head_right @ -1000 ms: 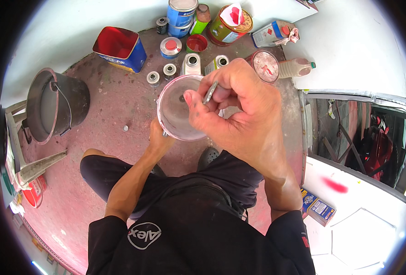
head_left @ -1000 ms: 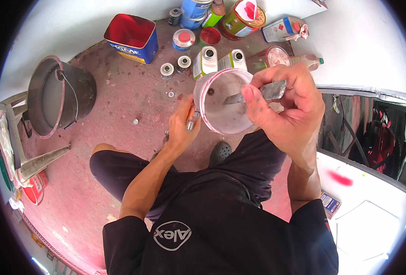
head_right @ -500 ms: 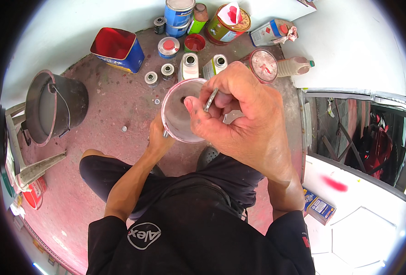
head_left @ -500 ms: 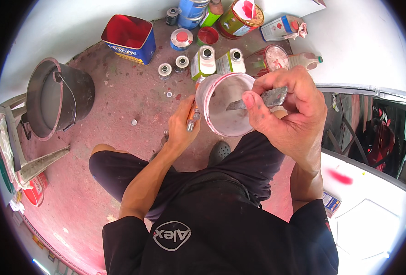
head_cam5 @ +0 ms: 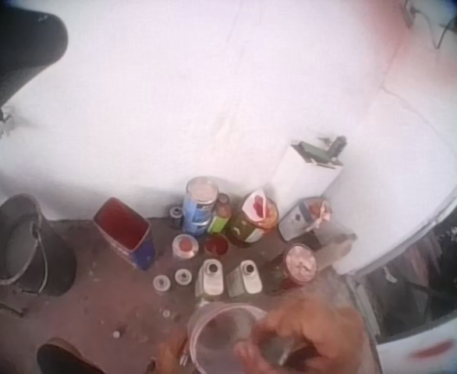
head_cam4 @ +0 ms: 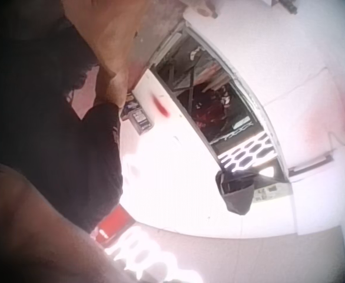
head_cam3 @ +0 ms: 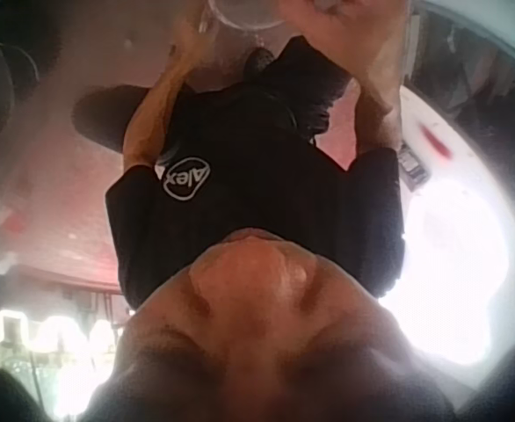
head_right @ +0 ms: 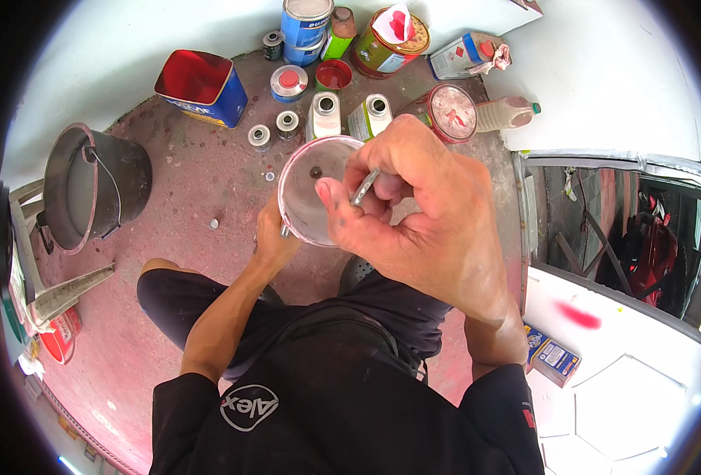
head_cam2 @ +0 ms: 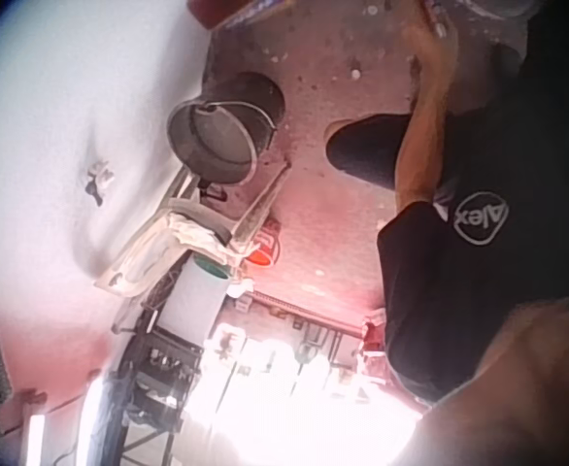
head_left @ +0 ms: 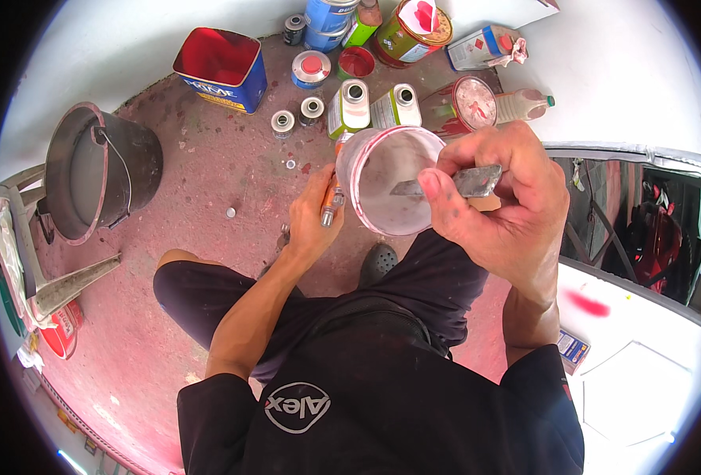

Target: The person moves through a cluttered workshop and kneels on the floor. They pour liquid from a green can and a white can into a small bucket, then use a metal tool to stir the mixture.

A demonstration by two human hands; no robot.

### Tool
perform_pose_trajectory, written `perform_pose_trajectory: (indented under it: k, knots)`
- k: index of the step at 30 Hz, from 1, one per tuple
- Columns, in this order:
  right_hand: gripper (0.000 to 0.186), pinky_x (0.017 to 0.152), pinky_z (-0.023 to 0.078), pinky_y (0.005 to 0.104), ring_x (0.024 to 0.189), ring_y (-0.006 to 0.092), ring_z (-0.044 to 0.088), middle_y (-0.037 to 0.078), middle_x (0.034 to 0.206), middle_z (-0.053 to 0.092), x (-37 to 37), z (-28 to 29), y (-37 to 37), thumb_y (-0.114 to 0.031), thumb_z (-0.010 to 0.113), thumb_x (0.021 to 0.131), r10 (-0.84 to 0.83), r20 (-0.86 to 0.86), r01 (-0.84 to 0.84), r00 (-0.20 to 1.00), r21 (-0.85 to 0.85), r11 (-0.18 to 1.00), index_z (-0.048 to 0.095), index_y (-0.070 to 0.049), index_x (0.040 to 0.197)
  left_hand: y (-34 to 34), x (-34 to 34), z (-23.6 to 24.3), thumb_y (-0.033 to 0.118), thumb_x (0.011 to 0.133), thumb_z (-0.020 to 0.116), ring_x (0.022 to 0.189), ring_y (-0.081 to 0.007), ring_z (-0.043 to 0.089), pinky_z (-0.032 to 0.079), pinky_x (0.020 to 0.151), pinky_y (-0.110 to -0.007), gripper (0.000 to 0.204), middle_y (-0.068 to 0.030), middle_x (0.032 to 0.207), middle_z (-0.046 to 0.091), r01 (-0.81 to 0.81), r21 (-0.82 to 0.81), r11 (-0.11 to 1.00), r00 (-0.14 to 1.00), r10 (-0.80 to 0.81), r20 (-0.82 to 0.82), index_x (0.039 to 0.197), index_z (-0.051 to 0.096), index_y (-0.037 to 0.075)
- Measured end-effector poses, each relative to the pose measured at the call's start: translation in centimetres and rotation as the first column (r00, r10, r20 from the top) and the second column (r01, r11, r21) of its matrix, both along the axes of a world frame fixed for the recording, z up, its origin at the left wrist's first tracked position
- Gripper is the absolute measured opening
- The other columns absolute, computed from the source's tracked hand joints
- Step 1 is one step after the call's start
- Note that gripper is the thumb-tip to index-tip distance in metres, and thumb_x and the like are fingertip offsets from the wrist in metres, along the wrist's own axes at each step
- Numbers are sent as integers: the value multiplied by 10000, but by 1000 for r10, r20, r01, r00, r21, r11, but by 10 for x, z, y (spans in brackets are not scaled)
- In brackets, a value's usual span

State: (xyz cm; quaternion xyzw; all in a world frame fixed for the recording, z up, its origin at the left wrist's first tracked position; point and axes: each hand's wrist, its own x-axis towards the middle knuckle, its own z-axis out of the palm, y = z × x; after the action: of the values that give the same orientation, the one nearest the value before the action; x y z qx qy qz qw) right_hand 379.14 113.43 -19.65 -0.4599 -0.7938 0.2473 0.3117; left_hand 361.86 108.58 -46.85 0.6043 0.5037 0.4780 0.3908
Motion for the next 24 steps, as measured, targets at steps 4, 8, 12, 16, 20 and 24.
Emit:
perform_pose_trajectory:
  k: [4,8,12,16,20,24]
  knots:
    - [341,646,499,221,717,59,615,69,832,713,-1,7,-3,26,826,857,-17,15,18,1000,-33,999,502,-44,937,1,1,-1,-92,804,698,1022,-421,710,583,832,-445,599,-213,1160,680,-17,22,1000,1000,17,5,1378,581,32]
    - [370,654,497,231,709,73,604,83,822,713,1,12,-4,43,826,835,-1,50,-1,999,33,999,480,-56,922,3,2,-1,-93,803,694,1005,-422,711,583,814,-447,596,-208,1153,680,-38,25,999,999,37,11,1373,584,44]
    - [387,671,497,238,706,83,603,87,820,710,0,18,-6,50,831,816,-16,29,15,999,37,999,476,-59,924,5,1,-2,-92,800,696,1004,-423,712,584,813,-444,601,-205,1156,681,-36,30,999,999,36,-5,1374,581,45]
    - [400,687,487,238,714,87,596,86,821,701,0,27,-6,51,836,804,-32,47,30,998,46,999,471,-64,922,5,-1,-1,-91,786,704,1010,-423,712,583,820,-445,614,-205,1158,683,-12,8,1000,999,13,-36,1372,583,46]
    - [416,685,468,238,721,90,575,89,819,692,-1,37,-9,53,838,797,-73,54,73,996,9,997,459,-76,911,7,-1,-5,-94,772,703,1021,-425,708,580,830,-453,632,-205,1177,679,-16,-4,1000,999,16,-37,1375,579,48]
    - [429,664,442,237,712,88,548,100,806,686,1,42,-10,40,839,803,-109,44,110,993,-6,994,440,-89,894,9,-4,-5,-98,757,698,1044,-427,703,582,839,-456,660,-205,1222,669,4,-61,998,998,-8,-57,1387,570,52]
